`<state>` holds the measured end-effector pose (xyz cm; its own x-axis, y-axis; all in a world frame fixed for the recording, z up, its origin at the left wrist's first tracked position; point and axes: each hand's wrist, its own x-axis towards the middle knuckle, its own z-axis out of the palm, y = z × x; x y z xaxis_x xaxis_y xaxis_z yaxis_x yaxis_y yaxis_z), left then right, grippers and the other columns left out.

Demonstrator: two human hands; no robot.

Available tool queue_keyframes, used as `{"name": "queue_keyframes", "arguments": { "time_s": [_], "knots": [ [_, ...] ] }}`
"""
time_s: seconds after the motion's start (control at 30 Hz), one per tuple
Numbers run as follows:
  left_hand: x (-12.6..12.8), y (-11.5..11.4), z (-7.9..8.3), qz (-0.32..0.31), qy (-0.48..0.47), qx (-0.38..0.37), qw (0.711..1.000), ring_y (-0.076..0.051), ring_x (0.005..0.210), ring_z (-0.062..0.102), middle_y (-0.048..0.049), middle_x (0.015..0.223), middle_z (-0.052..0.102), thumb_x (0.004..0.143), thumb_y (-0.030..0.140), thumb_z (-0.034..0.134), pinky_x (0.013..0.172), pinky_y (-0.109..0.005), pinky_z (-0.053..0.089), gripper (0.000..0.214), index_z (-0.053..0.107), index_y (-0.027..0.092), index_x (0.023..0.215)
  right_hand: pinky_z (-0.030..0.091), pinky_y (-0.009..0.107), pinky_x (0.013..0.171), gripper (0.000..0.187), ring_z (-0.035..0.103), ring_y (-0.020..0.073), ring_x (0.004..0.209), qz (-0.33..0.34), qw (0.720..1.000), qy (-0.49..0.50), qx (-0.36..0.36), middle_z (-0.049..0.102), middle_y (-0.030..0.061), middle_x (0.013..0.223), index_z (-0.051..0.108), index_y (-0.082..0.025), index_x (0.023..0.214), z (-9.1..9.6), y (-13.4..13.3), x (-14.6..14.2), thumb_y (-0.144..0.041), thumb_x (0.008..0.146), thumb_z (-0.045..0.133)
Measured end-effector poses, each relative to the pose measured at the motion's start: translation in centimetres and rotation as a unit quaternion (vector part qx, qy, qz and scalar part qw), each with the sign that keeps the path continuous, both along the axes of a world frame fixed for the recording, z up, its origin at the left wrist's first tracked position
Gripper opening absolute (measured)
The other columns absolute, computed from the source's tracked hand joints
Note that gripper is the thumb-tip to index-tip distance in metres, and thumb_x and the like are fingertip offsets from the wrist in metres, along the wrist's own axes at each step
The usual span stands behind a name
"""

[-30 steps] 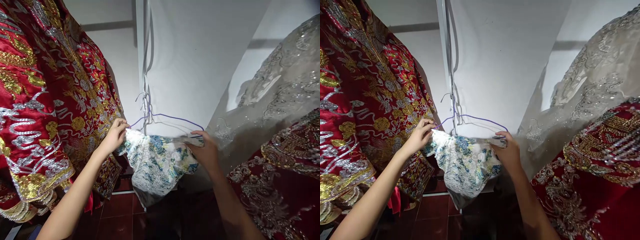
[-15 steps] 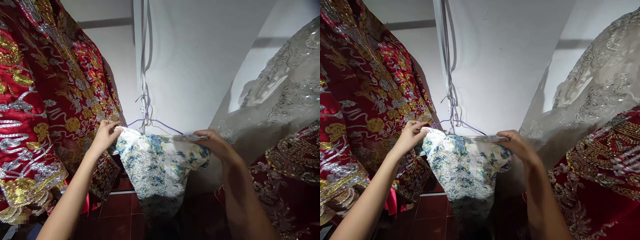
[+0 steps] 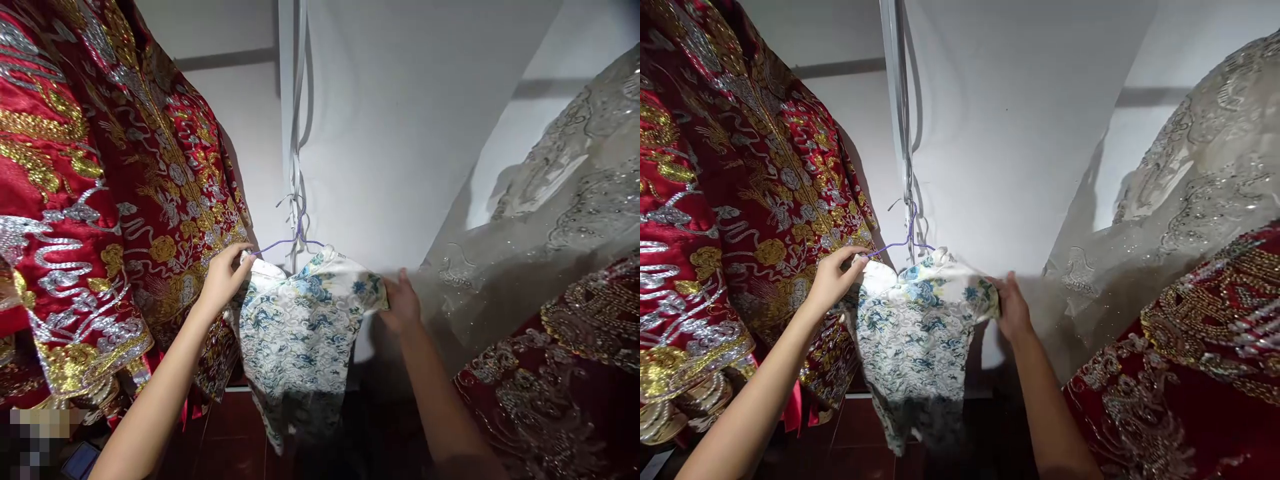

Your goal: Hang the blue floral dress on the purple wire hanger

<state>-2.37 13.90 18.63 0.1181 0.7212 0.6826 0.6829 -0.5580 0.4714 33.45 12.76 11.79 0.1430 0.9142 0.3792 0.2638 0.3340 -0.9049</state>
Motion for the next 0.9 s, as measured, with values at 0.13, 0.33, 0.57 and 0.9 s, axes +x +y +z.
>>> {"name": "queue_keyframes", "arguments": {
  "time_s": [0.13, 0.33, 0.57, 0.9],
  "knots": [
    [1.1, 0.4, 1.9, -0.037, -0.004, 0.056, 0.998, -0.023, 0.102, 0.063, -0.0071, 0.107, 0.068, 0.094, 0.032, 0.054, 0.093, -0.035, 0.048, 0.023, 0.073, 0.022, 0.104, 0.055, 0.031, 0.069, 0.041, 0.069, 0.0239, 0.080, -0.032, 0.992, 0.126, 0.003, 0.074, 0.0043, 0.081, 0.072, -0.021, 0.079, 2.0, -1.7, 0.4, -0.062, 0.071, 0.073],
    [4.8, -2.0, 3.5, -0.032, -0.084, 0.118, 0.989, -0.026, 0.120, 0.053, -0.0090, 0.124, 0.058, 0.093, 0.037, 0.059, 0.105, -0.042, 0.042, 0.028, 0.068, 0.023, 0.115, 0.056, 0.032, 0.065, 0.039, 0.069, 0.0254, 0.080, -0.055, 0.966, 0.247, -0.044, 0.073, 0.0052, 0.083, 0.072, -0.022, 0.090, 3.9, -5.4, -1.5, -0.058, 0.075, 0.074],
    [7.3, -5.3, 0.5, -0.315, -0.287, -0.290, 0.857, -0.021, 0.102, 0.062, -0.0090, 0.105, 0.067, 0.096, 0.044, 0.053, 0.099, -0.036, 0.046, 0.036, 0.066, 0.016, 0.114, 0.052, 0.029, 0.069, 0.034, 0.062, 0.0207, 0.079, 0.112, 0.990, 0.035, -0.074, 0.066, 0.0035, 0.085, 0.066, -0.022, 0.093, 0.3, -14.2, -6.8, -0.055, 0.083, 0.069],
    [-0.4, -10.4, -2.0, -0.307, -0.063, -0.435, 0.844, -0.008, 0.055, 0.038, 0.0046, 0.063, 0.042, 0.097, 0.043, 0.051, 0.051, -0.019, 0.031, 0.031, 0.067, 0.017, 0.096, 0.044, 0.041, 0.100, 0.046, 0.052, 0.0275, 0.123, 0.012, 0.992, -0.127, -0.005, 0.054, 0.0092, 0.135, 0.054, -0.029, 0.131, -2.7, -10.2, -4.4, -0.054, 0.093, 0.055]
  ]
}}
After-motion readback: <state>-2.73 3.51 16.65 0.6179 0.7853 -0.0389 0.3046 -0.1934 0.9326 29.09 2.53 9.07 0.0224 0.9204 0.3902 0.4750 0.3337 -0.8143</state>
